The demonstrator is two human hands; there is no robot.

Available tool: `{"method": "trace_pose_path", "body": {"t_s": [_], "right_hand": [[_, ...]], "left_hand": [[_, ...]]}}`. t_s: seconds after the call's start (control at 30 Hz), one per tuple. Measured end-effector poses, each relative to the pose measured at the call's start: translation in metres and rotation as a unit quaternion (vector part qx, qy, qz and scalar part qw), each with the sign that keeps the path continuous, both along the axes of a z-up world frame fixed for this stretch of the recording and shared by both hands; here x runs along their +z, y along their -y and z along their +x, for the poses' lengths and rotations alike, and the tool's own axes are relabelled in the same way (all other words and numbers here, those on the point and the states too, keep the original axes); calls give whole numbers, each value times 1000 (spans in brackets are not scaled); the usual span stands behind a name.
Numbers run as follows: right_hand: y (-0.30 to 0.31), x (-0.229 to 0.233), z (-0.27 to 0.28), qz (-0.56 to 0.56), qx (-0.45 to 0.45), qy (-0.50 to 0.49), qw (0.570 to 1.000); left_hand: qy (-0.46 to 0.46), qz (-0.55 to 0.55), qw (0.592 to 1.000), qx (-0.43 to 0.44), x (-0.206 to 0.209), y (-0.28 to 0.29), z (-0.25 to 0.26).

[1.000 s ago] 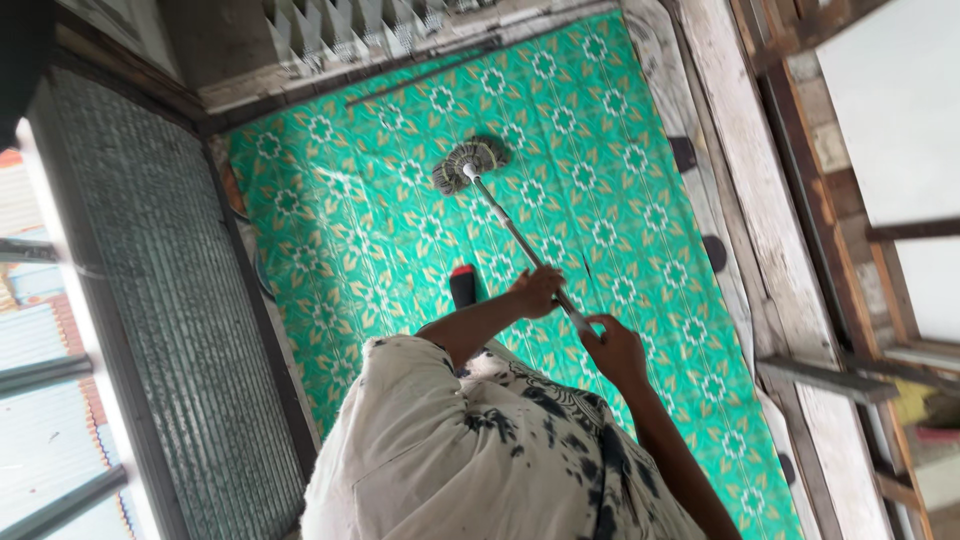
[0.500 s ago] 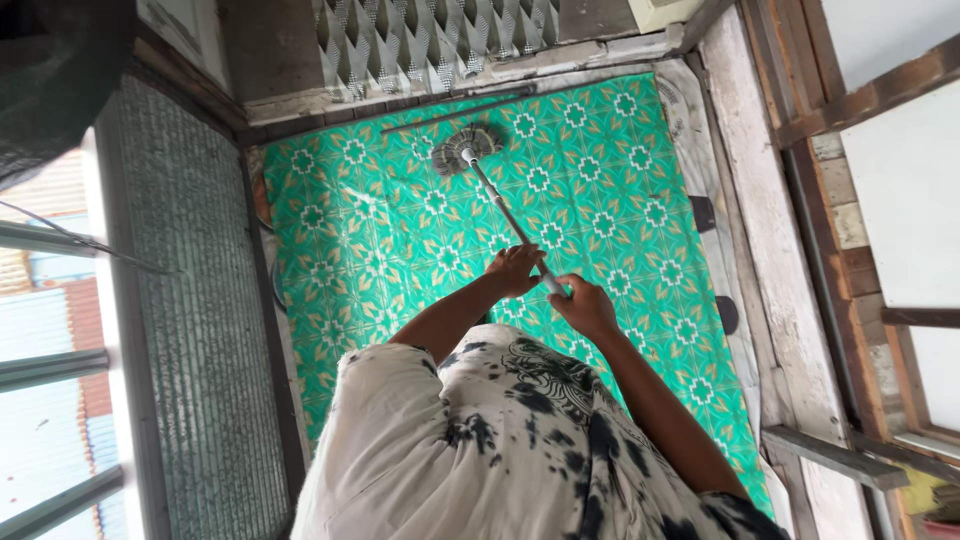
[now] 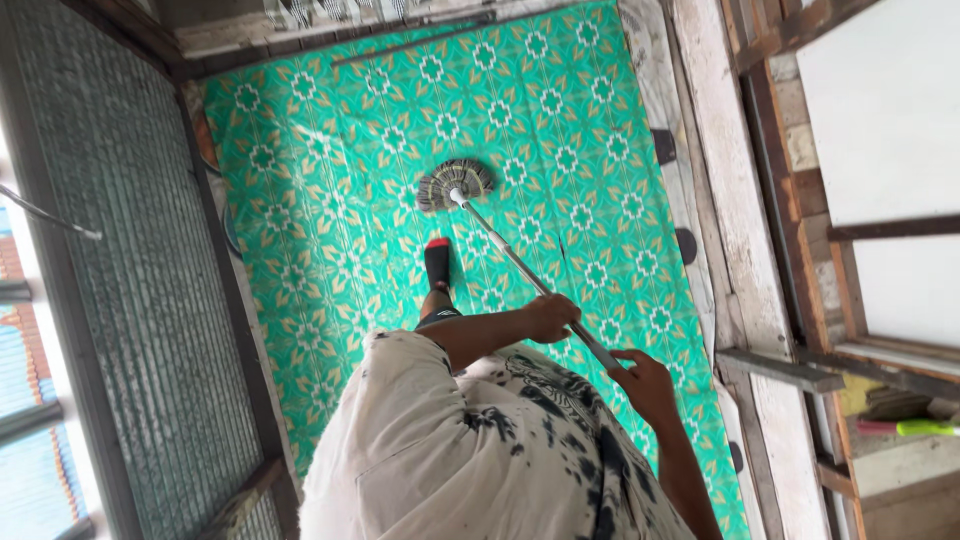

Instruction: The person mops the patterned floor using a mop, moving the tool back and forth across the green tiles.

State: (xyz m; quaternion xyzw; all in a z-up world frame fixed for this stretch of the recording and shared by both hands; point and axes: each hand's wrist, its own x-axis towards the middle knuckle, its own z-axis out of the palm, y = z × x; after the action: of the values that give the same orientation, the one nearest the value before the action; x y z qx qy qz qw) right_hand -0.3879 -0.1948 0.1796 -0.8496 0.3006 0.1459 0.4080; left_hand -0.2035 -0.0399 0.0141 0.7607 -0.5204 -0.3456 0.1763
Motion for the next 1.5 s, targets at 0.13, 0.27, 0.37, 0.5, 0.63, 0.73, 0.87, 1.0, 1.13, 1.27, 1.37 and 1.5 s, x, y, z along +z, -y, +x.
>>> {"method": "trace_pose_path", "body": {"t_s": [0.13,0.27,0.37,0.5,0.63,0.73,0.87,1.0,1.13,1.27,1.37,1.5], "right_hand": [[1,5,-51,8,-25,-22,999],[-17,2,-60,32,-44,-15,998],[-26,-2,-43,-18,-4,-58,998],[-53,-12,-4,7,-3,-25,1000],[-74,-16,63,-13,25,-34,999],[-90,-19,126,-22,49,-19,998],[-110,-38,213,-77,86,6,993],[-121,-62,298,-87,112,69,987],[-126,-77,366,-64,125,63,988],[-134,-87,404,-75,114,49,989],[-134,-87,400,-60,111,15,992],[-132,-83,365,-40,102,7,994]], "left_hand": [[-37,6,999,-19,6,1,-48],[-39,3,999,-4,-5,-8,-61],[-12,25,999,-17,-16,-14,-46],[42,71,997,-6,-23,-32,-8],[85,53,993,55,-20,-59,46],[91,55,991,85,-13,-76,99],[117,33,985,123,-11,-99,169],[105,26,975,193,-4,-145,222],[99,30,964,245,15,-195,253],[89,61,956,272,24,-231,270],[88,84,957,262,19,-238,274],[79,50,970,226,12,-222,264]]}}
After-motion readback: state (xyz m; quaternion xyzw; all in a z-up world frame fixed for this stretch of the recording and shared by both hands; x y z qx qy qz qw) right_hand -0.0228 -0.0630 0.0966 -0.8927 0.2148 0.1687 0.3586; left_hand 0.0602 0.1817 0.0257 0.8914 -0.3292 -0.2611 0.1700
